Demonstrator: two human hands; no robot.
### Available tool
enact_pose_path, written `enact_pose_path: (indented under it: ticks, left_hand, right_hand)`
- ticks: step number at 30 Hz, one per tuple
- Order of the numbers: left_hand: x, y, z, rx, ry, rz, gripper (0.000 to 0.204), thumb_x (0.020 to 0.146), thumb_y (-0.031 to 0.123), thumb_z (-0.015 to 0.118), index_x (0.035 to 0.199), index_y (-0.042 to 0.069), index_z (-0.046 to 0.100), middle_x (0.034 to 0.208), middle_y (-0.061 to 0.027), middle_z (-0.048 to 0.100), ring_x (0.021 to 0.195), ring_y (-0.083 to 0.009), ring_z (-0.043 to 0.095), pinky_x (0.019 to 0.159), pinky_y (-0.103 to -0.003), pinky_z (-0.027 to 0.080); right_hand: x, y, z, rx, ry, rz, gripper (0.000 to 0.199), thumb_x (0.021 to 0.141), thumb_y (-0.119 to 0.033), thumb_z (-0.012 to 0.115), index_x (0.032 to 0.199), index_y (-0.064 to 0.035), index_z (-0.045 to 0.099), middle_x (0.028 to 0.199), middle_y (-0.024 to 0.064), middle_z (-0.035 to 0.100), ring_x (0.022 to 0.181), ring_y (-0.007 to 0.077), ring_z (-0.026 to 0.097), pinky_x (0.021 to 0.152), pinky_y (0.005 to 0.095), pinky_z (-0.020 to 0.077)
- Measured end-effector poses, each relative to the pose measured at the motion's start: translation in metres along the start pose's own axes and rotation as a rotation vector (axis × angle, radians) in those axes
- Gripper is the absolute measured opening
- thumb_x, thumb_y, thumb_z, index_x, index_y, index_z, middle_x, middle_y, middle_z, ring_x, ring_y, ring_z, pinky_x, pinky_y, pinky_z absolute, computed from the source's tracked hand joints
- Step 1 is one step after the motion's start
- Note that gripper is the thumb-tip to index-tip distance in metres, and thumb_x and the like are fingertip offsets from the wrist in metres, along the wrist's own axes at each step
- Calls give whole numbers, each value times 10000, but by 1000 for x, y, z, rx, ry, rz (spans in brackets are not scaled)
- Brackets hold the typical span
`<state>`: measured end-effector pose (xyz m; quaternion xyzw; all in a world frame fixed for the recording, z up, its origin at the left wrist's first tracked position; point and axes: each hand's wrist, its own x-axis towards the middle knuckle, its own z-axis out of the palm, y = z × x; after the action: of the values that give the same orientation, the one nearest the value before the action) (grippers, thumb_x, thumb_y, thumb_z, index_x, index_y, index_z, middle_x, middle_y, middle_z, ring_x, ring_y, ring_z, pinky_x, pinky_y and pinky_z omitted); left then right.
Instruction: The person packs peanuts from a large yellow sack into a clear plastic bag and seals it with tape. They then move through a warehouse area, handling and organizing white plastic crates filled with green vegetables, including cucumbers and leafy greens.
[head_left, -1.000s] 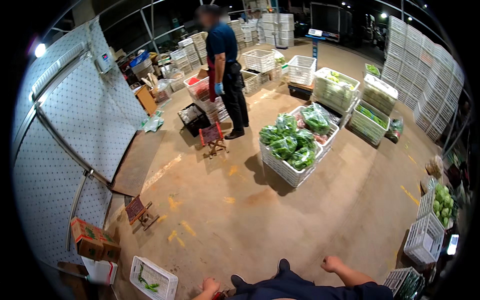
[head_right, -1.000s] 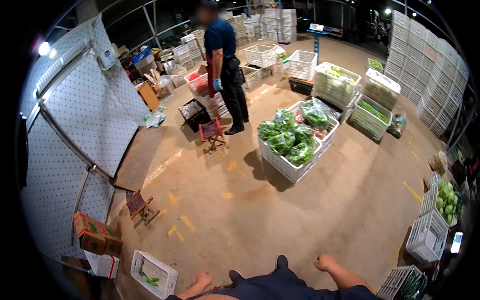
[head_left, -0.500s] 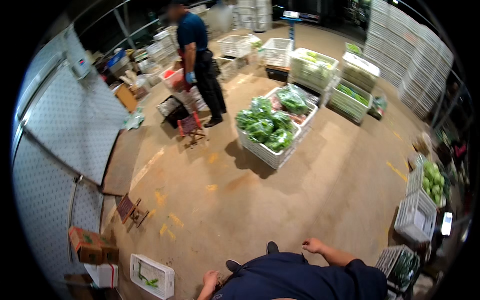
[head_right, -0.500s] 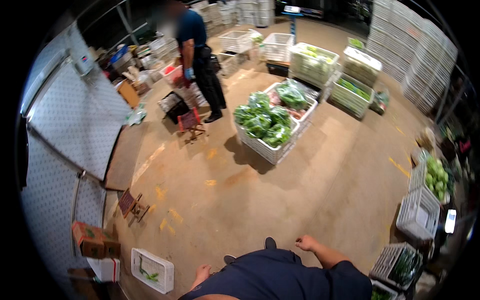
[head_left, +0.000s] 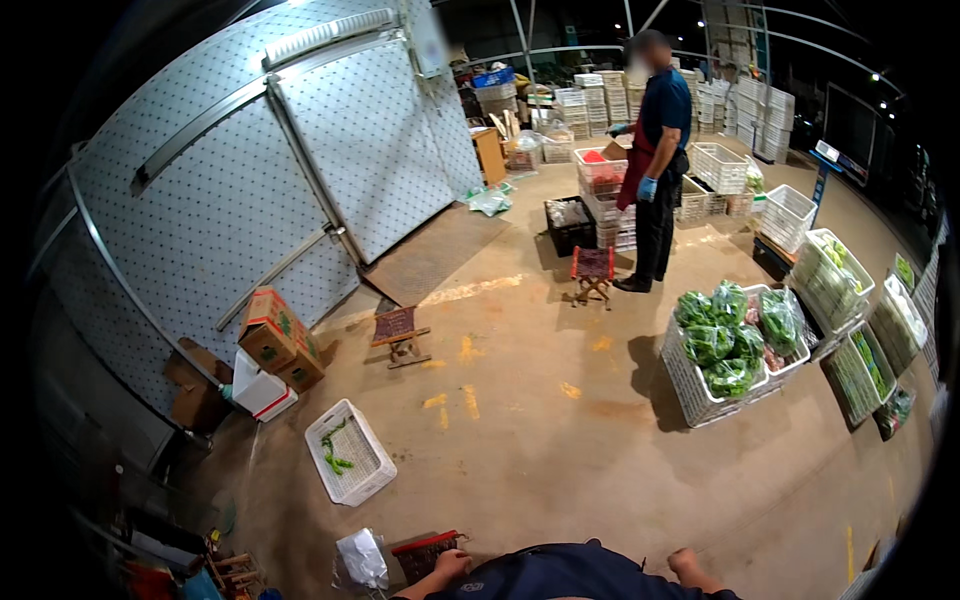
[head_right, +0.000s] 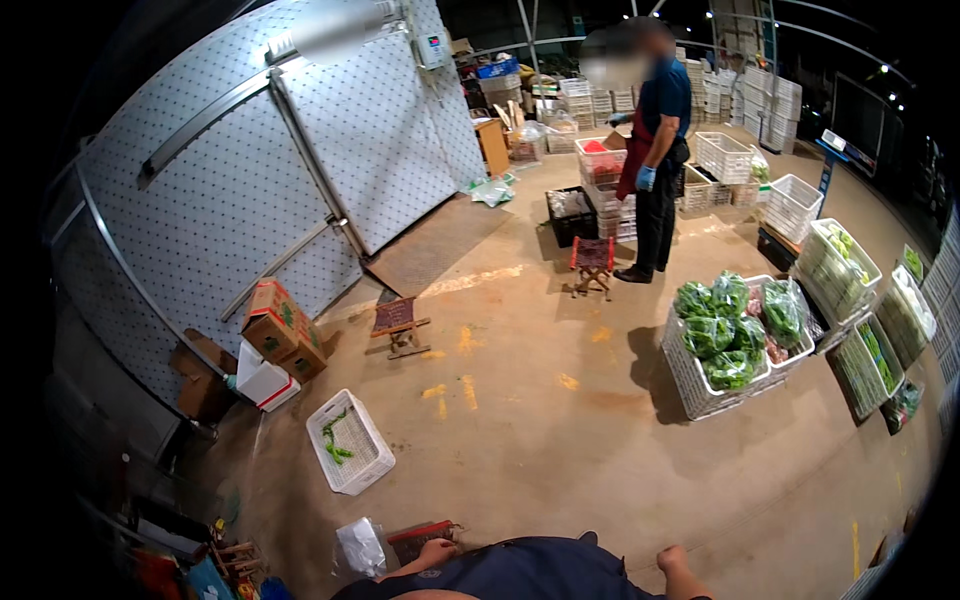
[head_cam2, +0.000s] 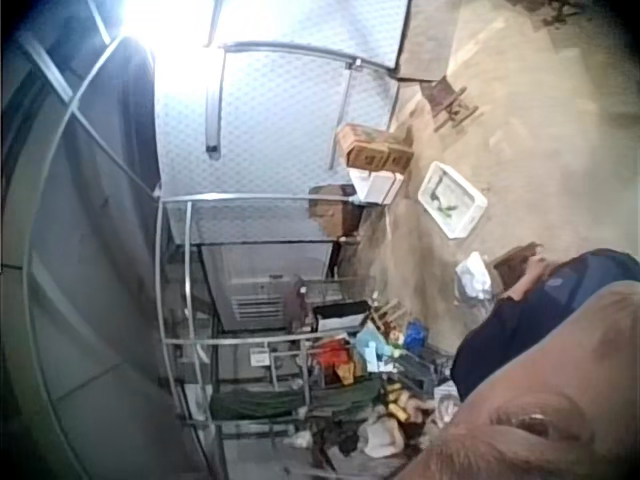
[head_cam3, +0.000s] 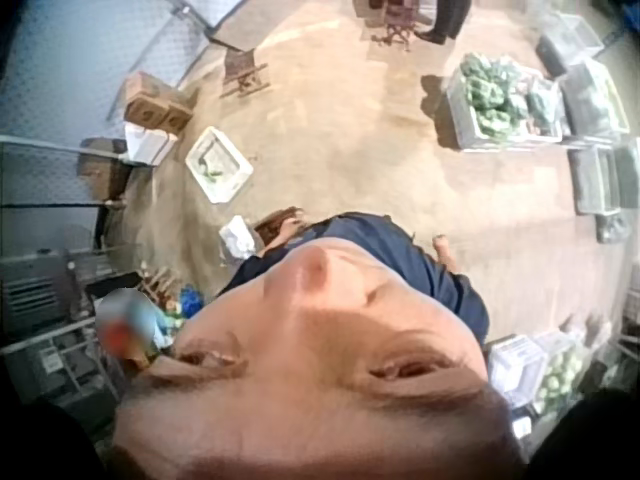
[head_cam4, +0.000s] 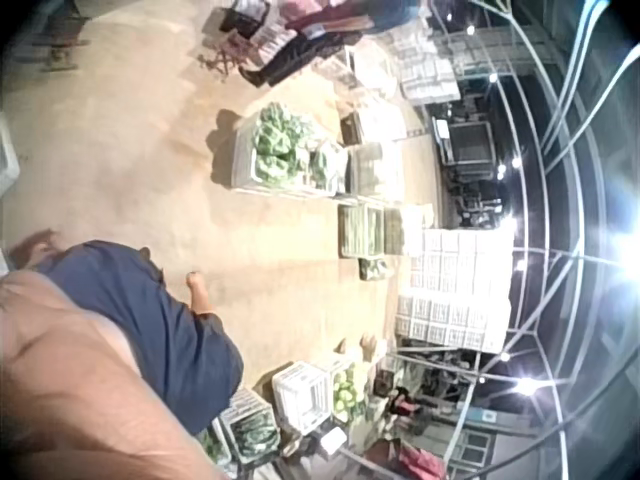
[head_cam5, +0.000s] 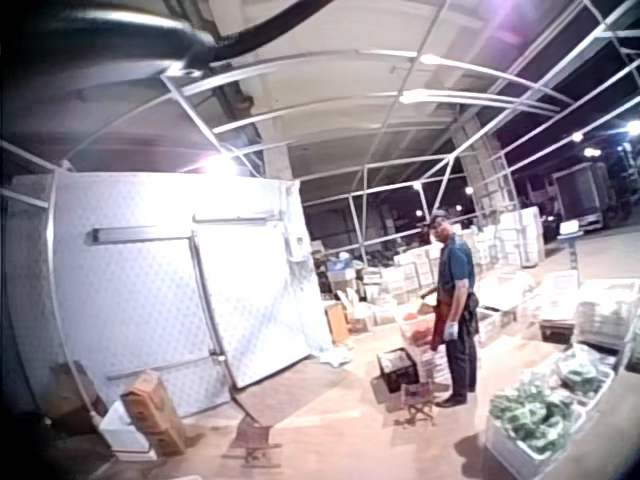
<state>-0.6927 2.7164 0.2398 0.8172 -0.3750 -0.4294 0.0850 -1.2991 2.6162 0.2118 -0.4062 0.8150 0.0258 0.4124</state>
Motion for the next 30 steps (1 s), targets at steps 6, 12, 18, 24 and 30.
enact_pose_path:
  ticks: [6,12,18,24,30]
  left_hand:
    - [-24,-67,-13,-166,325,-222,361,696,323,759,949,69,717,956,-125,705,893,-258,679,820,-355,528]
    - [-53,-124,-3,103,488,-124,342,755,315,732,947,32,725,785,-98,717,726,-172,692,754,-310,535]
    - [-34,-198,13,-270,152,-508,331,786,393,712,909,89,753,838,-58,714,792,-151,670,784,-299,518]
    - [-28,-163,7,-172,81,-501,331,797,390,704,910,83,751,849,-60,715,786,-158,667,787,-292,516]
    - [-30,-112,-4,-96,68,-469,332,804,388,698,910,78,748,863,-62,715,785,-160,666,790,-291,514]
  right_hand:
    - [22,5,10,-17,81,61,240,772,-125,623,921,48,697,910,220,687,886,337,662,754,388,513]
    - [-45,-88,48,48,8,-175,271,731,-187,652,930,-17,724,924,212,696,892,311,678,809,378,529]
    - [-60,-93,78,-67,-94,-305,291,721,-206,659,940,-27,730,936,196,700,903,307,677,829,368,528]
    - [-23,-53,66,-189,-106,-231,295,768,-204,691,941,33,713,849,185,699,749,269,675,692,376,539]
    - [8,-45,39,33,-212,-130,270,795,-175,665,959,36,703,744,140,664,628,236,624,563,366,516]
